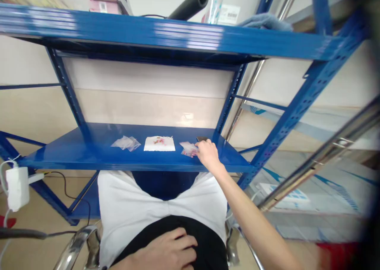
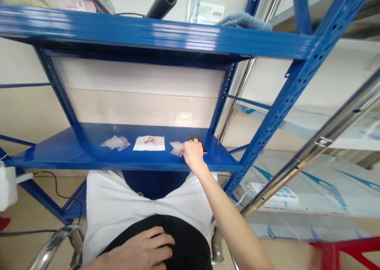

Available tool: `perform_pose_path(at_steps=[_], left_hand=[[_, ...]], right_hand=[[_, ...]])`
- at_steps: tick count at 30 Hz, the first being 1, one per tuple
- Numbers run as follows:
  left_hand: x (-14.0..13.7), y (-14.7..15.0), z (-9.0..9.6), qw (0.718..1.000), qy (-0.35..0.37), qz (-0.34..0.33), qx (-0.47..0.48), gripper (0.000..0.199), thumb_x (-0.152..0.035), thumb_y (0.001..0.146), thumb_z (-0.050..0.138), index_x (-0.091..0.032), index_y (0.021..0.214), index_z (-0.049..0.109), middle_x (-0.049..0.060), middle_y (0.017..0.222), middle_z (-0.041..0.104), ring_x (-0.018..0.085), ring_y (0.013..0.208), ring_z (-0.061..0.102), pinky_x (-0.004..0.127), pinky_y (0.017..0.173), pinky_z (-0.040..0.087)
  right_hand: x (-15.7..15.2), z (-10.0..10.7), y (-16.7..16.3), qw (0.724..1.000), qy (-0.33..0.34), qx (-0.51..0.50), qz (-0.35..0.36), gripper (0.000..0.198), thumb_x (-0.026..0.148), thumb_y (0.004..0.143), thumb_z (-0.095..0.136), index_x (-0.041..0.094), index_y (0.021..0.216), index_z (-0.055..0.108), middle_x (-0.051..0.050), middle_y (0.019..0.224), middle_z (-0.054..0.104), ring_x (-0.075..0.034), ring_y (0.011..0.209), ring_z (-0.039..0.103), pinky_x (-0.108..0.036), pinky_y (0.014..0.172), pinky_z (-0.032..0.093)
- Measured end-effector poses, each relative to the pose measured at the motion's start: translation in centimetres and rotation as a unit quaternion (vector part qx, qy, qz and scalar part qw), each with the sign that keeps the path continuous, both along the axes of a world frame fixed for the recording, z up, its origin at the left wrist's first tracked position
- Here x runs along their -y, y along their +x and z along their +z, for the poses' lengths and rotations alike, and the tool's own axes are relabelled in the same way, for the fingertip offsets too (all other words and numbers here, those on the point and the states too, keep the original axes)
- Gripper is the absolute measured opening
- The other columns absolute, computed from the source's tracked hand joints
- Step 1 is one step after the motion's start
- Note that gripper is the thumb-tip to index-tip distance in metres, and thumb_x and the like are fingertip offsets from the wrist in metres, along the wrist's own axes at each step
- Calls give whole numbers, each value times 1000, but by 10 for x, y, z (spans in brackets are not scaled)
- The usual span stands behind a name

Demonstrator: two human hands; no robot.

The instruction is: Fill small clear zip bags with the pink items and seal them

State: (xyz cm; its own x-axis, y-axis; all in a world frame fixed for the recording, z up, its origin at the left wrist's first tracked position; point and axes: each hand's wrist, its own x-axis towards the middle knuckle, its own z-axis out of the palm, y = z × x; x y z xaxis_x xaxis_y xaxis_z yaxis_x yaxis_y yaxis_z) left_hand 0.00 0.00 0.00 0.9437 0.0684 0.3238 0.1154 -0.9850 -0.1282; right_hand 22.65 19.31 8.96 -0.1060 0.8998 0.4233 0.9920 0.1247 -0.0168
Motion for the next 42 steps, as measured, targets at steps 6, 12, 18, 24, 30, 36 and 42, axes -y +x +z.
perform_pose_path(at_steps=[6, 12, 18, 24, 30, 36, 42], left_hand=[[-2, -2, -3, 1000, 2, -12, 4, 15, -28, 91, 61, -20, 78, 64, 4, 93, 65, 20, 111, 52, 32, 98, 35], [-8, -6, -8, 994, -73, 65, 55, 5, -20, 88, 60, -19, 84, 62, 6, 90, 65, 21, 104, 54, 34, 94, 39], [-32, -13, 12, 885, -321, 179, 286, 25, -16, 96, 43, -20, 110, 63, 8, 100, 67, 20, 97, 58, 36, 88, 44], [-92, -13, 15, 602, -546, 218, 540, 44, -45, 94, 51, -13, 123, 61, 14, 105, 69, 21, 86, 65, 29, 67, 51], [-115, -31, -10, 663, -521, 245, 478, 35, -44, 88, 61, -12, 77, 70, 7, 72, 69, 15, 64, 61, 26, 64, 49], [-118, -30, -17, 698, -537, 219, 420, 38, -47, 92, 54, -14, 73, 61, 3, 69, 64, 12, 58, 58, 24, 59, 47], [-123, -33, -14, 706, -537, 207, 413, 33, -46, 89, 58, -14, 85, 60, 3, 73, 65, 12, 62, 58, 21, 57, 45]], right_hand=[[-4, -21, 0, 993, -36, 70, -85, 28, 6, 87, 46, 12, 90, 73, -20, 95, 71, -31, 103, 60, -40, 87, 36], [-6, -10, 11, 990, 82, -93, -68, 26, 17, 90, 48, 17, 96, 74, -15, 94, 73, -28, 93, 66, -37, 85, 40], [19, 11, -13, 851, 64, -500, 150, 27, 38, 82, 62, 15, 93, 71, -9, 83, 73, -18, 66, 64, -28, 60, 47], [78, -51, -66, 718, -151, -656, 180, 32, 41, 73, 73, 14, 90, 69, -4, 69, 67, -13, 52, 58, -22, 45, 37], [75, -91, -72, 749, -225, -575, 240, 42, 36, 74, 74, 19, 112, 65, -8, 97, 72, -22, 91, 67, -29, 67, 50], [56, -88, -69, 741, -186, -585, 273, 33, 47, 89, 59, 19, 102, 70, -7, 99, 71, -21, 93, 63, -33, 84, 48], [57, -91, -63, 707, -273, -575, 307, 29, 44, 78, 72, 15, 81, 70, -3, 77, 68, -16, 73, 60, -29, 74, 47]])
